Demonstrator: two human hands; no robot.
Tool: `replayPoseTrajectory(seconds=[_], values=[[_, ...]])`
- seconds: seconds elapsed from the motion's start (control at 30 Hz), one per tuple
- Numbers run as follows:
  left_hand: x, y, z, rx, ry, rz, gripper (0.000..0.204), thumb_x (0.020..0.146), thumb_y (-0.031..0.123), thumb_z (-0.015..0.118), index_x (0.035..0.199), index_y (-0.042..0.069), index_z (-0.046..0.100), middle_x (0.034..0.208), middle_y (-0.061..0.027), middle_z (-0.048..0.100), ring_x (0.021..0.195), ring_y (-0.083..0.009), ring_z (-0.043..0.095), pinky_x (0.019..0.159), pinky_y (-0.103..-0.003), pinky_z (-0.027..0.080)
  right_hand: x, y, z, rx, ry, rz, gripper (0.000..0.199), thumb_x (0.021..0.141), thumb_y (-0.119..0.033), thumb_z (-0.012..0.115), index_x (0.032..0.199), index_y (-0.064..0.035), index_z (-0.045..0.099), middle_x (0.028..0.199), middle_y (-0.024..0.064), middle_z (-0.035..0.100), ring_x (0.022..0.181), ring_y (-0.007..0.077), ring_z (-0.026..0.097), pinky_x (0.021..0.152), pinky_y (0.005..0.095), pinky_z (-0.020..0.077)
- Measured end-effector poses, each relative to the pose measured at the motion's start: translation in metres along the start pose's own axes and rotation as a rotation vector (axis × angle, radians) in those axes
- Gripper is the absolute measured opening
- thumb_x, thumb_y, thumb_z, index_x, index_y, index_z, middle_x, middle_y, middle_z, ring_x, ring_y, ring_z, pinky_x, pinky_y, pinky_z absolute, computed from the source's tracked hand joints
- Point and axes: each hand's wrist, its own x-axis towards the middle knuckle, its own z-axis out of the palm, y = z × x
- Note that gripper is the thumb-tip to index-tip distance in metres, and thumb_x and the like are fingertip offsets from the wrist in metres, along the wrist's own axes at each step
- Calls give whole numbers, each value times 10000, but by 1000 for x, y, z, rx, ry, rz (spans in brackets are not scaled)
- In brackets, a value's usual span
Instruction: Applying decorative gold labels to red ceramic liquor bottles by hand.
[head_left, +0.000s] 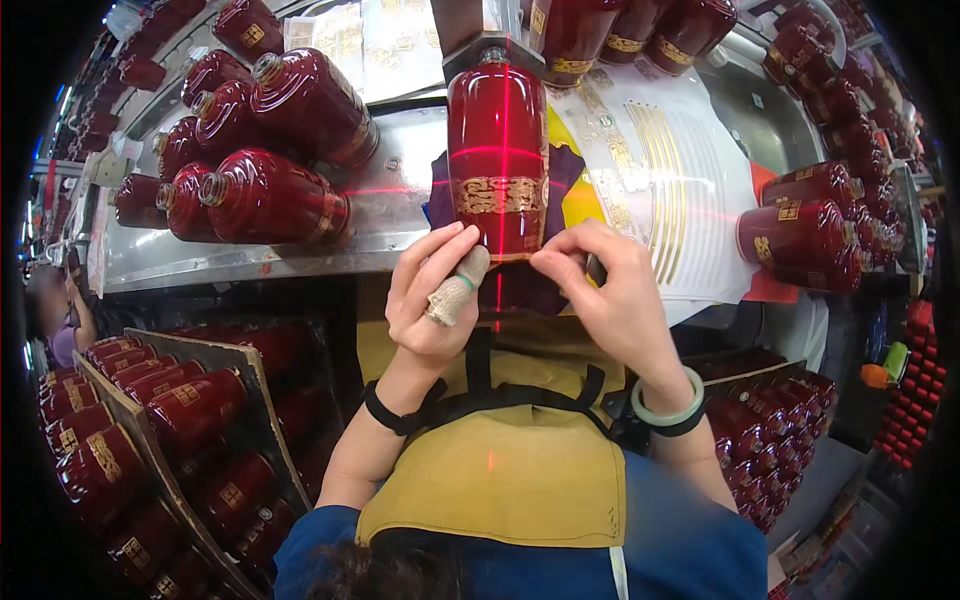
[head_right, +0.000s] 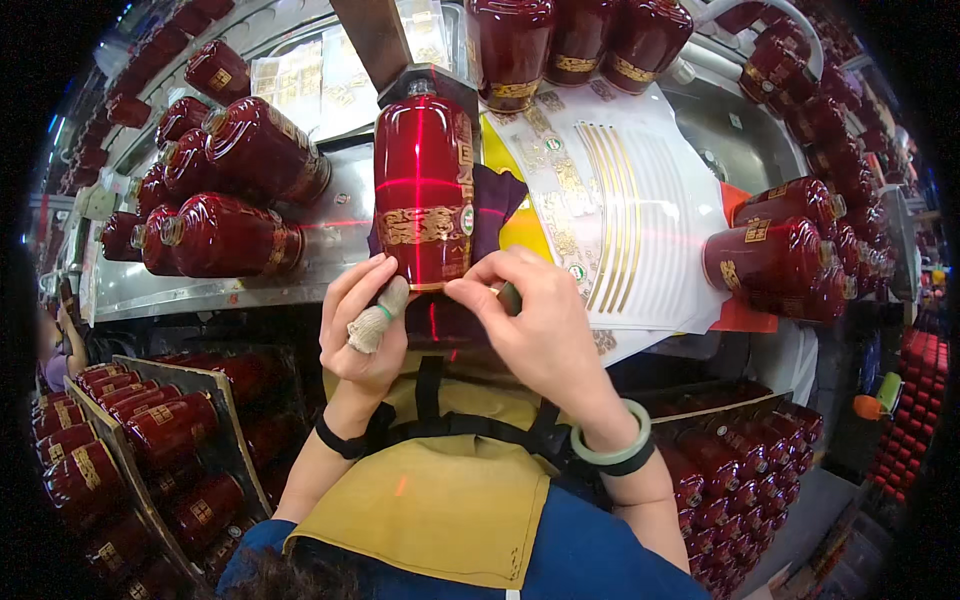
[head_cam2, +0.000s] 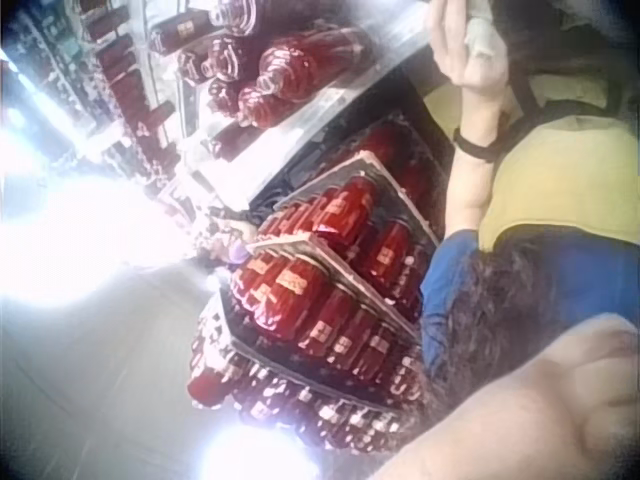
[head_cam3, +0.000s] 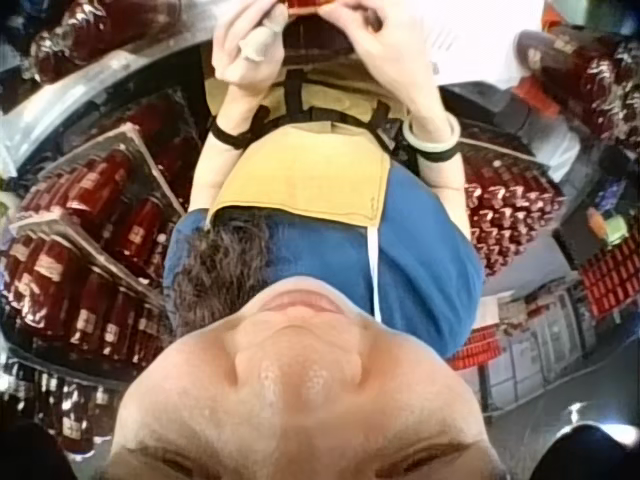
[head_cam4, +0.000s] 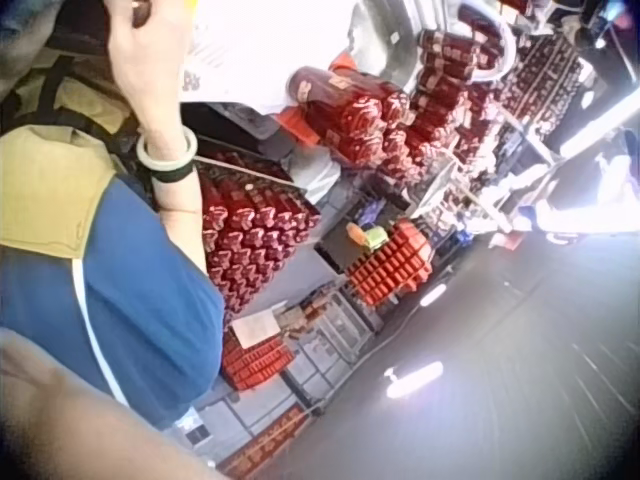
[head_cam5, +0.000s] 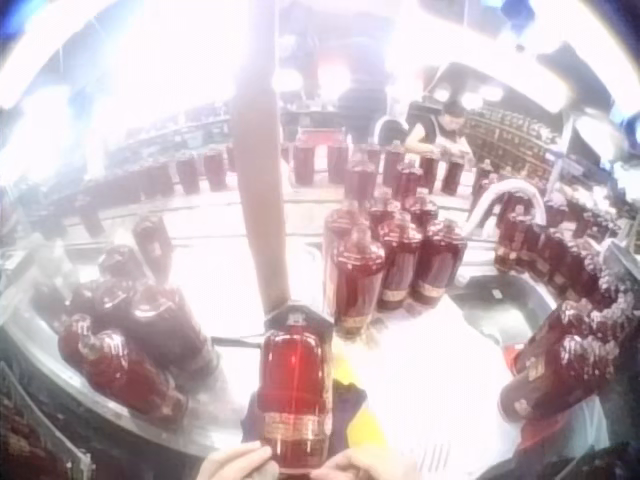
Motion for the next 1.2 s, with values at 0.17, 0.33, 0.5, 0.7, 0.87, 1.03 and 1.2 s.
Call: replayPoseTrajectory(seconds=[0.17, 0.33, 0.5, 0.7, 0.87, 1.03, 1.2], values=[[-7, -2, 3, -50, 38, -82, 263, 751, -139, 780, 996, -56, 732, 1098, -120, 759, 1021, -326, 724, 834, -385, 609, 0, 1, -31, -109, -113, 45, 190, 915, -161, 760, 883, 18, 705, 798, 119, 669, 743, 223, 625, 703, 347, 470], [-9, -2, 2, -52, 38, -68, 279, 746, -144, 776, 1009, -62, 730, 1112, -131, 754, 1027, -330, 722, 840, -385, 608, 5, 20, -31, -72, -91, -18, 231, 914, -190, 769, 871, 26, 698, 838, 124, 687, 783, 246, 626, 733, 355, 465], [-11, -2, 2, -24, 26, -56, 325, 751, -140, 781, 1065, -87, 721, 1121, -136, 751, 1033, -329, 721, 840, -389, 610, 3, 19, -27, -81, -91, 62, 251, 920, -217, 771, 884, 23, 708, 841, 130, 694, 804, 256, 645, 751, 361, 477], [-14, 1, 0, 45, 6, -25, 407, 784, -89, 821, 1170, -66, 695, 1224, -142, 711, 1134, -324, 674, 953, -400, 569, 2, 17, -22, -55, -77, 5, 254, 920, -225, 770, 882, 18, 708, 826, 128, 703, 788, 259, 648, 730, 365, 475], [-7, 7, 6, 214, 17, 129, 430, 772, -17, 864, 1173, -25, 707, 1288, -126, 682, 1208, -332, 612, 966, -390, 551, 4, 13, -19, -19, -62, -5, 242, 928, -207, 759, 881, 23, 700, 781, 142, 677, 727, 269, 625, 705, 372, 468], [9, 10, 4, 12, -47, 55, 255, 782, -35, 849, 1010, -36, 735, 1090, -109, 750, 1049, -314, 699, 853, -384, 602, 4, 11, -17, 4, -68, 19, 233, 929, -194, 757, 877, 24, 695, 765, 140, 664, 699, 255, 607, 665, 366, 454], [-6, -2, 4, -35, 48, -63, 308, 764, -91, 832, 1052, -69, 724, 1089, -128, 751, 1005, -314, 730, 833, -375, 623, 5, 6, -17, -20, -64, -4, 231, 925, -187, 763, 865, 24, 689, 762, 134, 663, 675, 244, 589, 639, 361, 443]])
